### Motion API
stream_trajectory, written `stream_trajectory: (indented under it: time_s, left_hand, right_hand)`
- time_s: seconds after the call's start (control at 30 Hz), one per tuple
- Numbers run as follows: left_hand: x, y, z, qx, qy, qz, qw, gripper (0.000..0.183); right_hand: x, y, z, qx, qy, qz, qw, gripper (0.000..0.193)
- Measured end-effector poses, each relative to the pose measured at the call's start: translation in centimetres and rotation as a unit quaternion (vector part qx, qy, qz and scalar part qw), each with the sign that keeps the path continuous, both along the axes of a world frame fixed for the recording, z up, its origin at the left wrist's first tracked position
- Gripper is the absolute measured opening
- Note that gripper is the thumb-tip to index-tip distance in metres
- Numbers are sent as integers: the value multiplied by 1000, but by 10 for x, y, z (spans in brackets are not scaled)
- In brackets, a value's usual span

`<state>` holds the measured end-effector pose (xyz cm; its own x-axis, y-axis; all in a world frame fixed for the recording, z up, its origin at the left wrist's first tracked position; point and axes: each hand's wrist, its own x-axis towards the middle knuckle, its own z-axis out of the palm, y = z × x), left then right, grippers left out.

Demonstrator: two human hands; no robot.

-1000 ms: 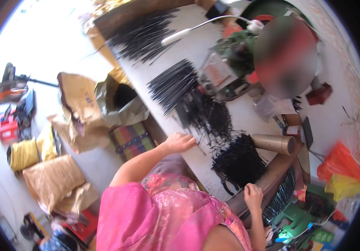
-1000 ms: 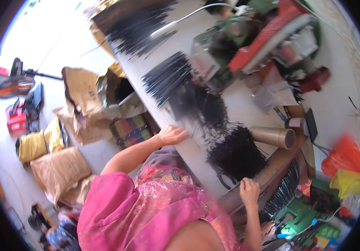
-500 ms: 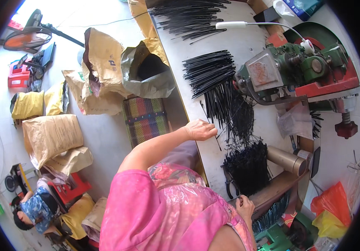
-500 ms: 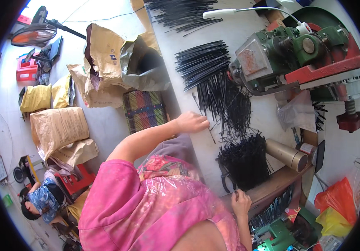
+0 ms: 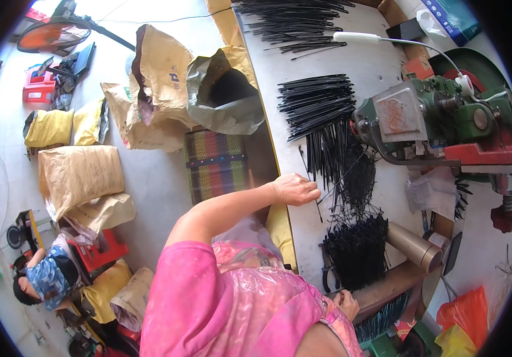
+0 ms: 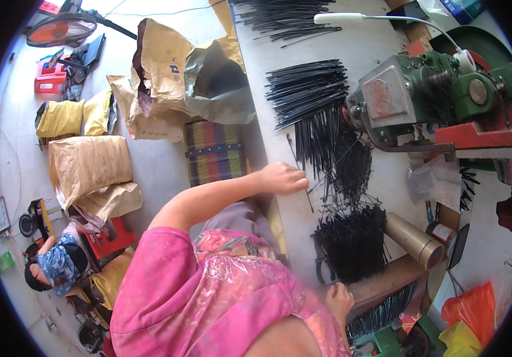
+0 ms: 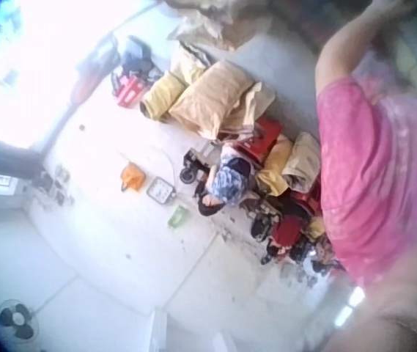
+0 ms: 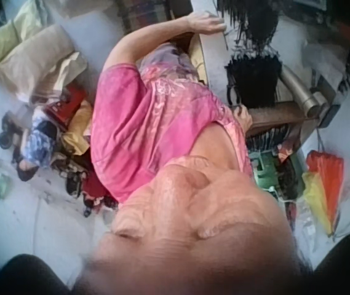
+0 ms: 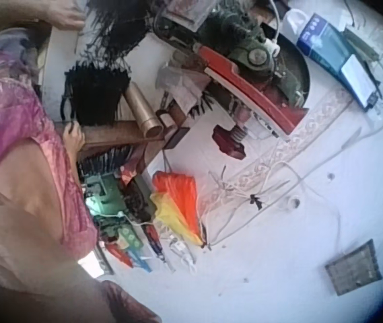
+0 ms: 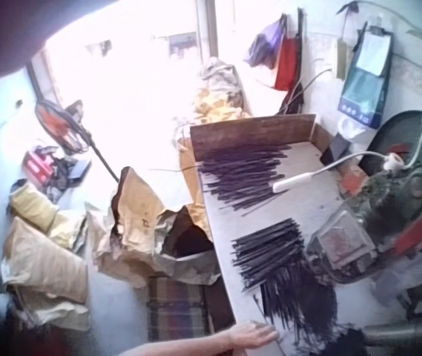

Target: The person attaches small fasteners to plastic strips using a press machine, cuts the connected wires with pliers, and arranges the strips on the table by hand.

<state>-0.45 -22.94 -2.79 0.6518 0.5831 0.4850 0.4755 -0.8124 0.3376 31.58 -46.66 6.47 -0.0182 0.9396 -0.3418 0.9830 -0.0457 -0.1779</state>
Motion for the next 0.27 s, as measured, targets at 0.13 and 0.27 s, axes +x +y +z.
stream_trajectory:
  time_s: [0.13, 0.27]
  left_hand:
    - [1, -1, -5, 3, -9, 6, 1000, 14]
    - [-1, -3, -7, -34, 16, -12, 999, 14]
  right_hand:
    - [2, -1, -2, -8, -11, 6, 1000, 12]
    - [-2, -3, -4, -14, -41, 1, 999, 14]
